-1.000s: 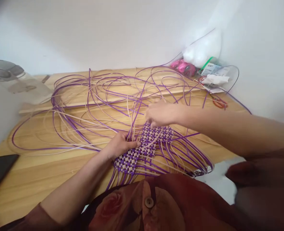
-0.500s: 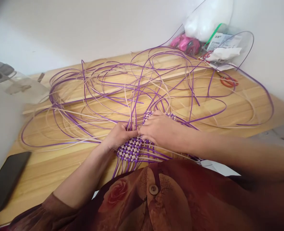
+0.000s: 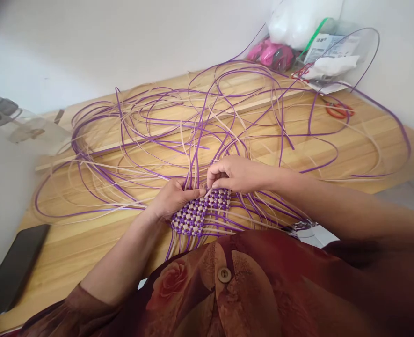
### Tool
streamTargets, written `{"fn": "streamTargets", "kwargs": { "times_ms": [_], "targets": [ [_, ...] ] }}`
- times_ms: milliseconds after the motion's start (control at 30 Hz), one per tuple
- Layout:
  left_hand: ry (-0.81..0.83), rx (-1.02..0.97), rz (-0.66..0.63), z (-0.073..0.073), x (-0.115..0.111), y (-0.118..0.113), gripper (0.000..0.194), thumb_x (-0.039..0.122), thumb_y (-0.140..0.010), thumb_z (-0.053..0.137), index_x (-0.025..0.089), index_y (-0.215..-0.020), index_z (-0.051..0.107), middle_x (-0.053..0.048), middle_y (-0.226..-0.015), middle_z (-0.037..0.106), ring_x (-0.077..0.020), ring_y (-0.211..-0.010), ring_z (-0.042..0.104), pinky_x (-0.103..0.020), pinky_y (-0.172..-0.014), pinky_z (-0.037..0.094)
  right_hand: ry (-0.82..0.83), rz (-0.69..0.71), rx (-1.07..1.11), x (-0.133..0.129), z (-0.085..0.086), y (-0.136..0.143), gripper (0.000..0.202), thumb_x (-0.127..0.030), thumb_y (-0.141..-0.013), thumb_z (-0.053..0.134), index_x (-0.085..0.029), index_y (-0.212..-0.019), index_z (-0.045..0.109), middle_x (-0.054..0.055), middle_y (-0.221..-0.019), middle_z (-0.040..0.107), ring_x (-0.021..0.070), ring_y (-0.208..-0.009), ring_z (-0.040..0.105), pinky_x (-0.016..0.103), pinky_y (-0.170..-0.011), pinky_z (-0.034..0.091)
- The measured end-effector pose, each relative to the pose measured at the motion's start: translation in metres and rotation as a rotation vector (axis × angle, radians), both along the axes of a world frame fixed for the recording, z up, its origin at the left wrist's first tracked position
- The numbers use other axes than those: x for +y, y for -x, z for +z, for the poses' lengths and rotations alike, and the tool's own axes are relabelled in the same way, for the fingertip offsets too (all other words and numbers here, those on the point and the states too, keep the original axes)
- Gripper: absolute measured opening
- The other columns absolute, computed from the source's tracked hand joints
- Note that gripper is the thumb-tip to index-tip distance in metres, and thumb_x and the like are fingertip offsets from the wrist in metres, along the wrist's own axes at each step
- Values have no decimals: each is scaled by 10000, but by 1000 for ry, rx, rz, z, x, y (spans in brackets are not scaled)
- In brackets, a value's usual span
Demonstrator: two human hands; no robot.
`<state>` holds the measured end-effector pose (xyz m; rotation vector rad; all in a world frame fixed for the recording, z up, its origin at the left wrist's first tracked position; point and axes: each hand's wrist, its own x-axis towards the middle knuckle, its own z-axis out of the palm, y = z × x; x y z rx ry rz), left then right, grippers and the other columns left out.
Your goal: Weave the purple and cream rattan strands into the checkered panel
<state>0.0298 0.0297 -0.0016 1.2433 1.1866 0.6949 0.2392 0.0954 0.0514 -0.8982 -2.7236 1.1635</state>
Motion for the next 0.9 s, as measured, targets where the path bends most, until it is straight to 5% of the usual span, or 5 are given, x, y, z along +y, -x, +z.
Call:
{"fn": "streamTargets", "kwargs": {
  "times_ms": [567,733,900],
  "targets": [
    [-69,90,-44,-1,2,-5,318,360,-691,730,140,-919,711,-14,-852,689,-166,-794,602,-260,-768,440,-114,-37,60,-11,-22,20,221,-70,-754,532,-164,-943,599,-5,-750,647,116,-650,561,229,-618,374],
    [9,191,12,3,1,-8,283,370,-659,742,137,-816,704,7,-698,638,-133,-637,542,-245,-636,414,-549,-104,101,-29,-14,-1,69,-176,-822,606,-173,-883,639,57,-965,662,223,-986,536,370,-905,345],
    [-11,152,25,-1,0,-9,280,397,-658,745,140,-724,657,15,-634,583,-104,-570,478,-225,-561,374,-830,-186,-92,-45,-8,-34,97,-270,-853,622,-211,-816,689,64,-1008,666,292,-1038,511,442,-893,325]
  ]
}}
